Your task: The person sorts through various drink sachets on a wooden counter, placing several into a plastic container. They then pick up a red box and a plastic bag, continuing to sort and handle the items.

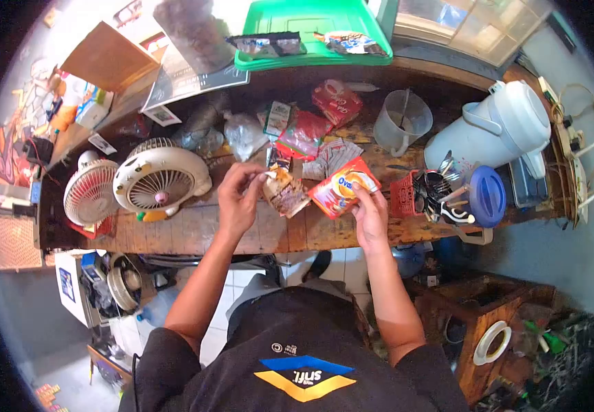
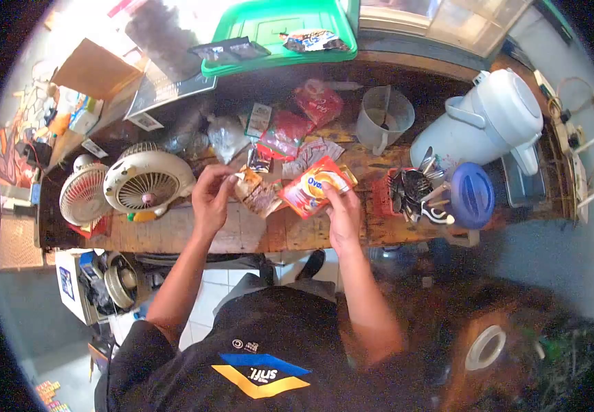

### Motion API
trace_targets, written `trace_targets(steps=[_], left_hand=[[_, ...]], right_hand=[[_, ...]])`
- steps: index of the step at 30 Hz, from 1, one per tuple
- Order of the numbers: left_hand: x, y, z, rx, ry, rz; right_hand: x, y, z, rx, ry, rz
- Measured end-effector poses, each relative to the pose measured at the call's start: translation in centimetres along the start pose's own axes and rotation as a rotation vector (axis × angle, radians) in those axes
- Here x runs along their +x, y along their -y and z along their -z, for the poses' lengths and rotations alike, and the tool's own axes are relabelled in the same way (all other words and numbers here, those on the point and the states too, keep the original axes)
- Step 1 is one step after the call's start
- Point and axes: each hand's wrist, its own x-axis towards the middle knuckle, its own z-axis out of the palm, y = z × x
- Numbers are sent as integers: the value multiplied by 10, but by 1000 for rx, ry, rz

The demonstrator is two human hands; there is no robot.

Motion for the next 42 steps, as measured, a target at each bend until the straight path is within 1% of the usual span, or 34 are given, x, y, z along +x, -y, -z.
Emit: trace_targets(steps=[1,2,3,5,7,8,9,11,13,16,17,19,20,23,24,25,27,28,29,30,31,33,34,35,37,40,42], left_hand=[[-1,-5,2,-2,19,-20],[-4,-10,3,-103,42,55],[-6,-19,5,-203,68,135],[-9,-28,14,-180,127,136],[-12,-38,25,100,179,-135],[-10,-46,33,465,183,-408],[-13,-48,37,453,209,-417],[-21,-51,43,-85,450,62],[-27,-53,55,-122,533,69],[-33,-38,70,-371,616,296],[-37,-36,73,-380,640,288],[-49,-35,78,-290,676,207],[-54,-34,77,-299,709,205],[-70,-36,61,-209,787,84],[-77,-38,55,-266,858,107],[-84,-42,49,-277,906,108],[-103,-54,37,-298,1070,159],[-111,-54,31,-284,1152,146],[-123,-47,22,-414,1212,219],[-136,-50,16,-422,1239,232],[-142,-53,13,-429,1250,234],[-158,-66,10,-402,1321,247],[-165,-73,8,-372,1367,256],[-170,-79,7,-345,1406,190],[-187,-97,4,-431,1434,191],[-214,-109,2,-530,1484,139],[-231,-127,3,-500,1512,109]], right_hand=[[-6,1,-3,13,-11,40],[-12,1,-8,27,1,146],[-19,-1,-9,40,-14,166],[-38,-8,-6,27,-34,190],[-62,-17,-9,17,-91,219],[-77,-21,-14,38,-118,258],[-93,-29,-17,58,-148,294],[-119,-47,-18,77,-190,338],[-146,-67,-22,102,-265,398],[-184,-95,-33,164,-340,414],[-195,-104,-35,191,-362,418],[-221,-115,-42,179,-421,424],[-235,-117,-45,177,-425,424],[-273,-126,-39,164,-481,456],[-284,-130,-36,163,-520,467],[-296,-134,-33,164,-565,473],[-317,-145,-25,164,-636,478],[-327,-153,-17,167,-662,483],[-337,-166,-9,174,-688,479],[-346,-174,-6,245,-687,483],[-358,-176,-8,250,-715,491],[-378,-177,-16,376,-660,482],[-388,-182,-13,364,-661,468],[-397,-186,-12,368,-665,478],[-415,-191,-10,352,-688,511],[-443,-196,-3,315,-719,576],[-462,-194,6,298,-737,626]])
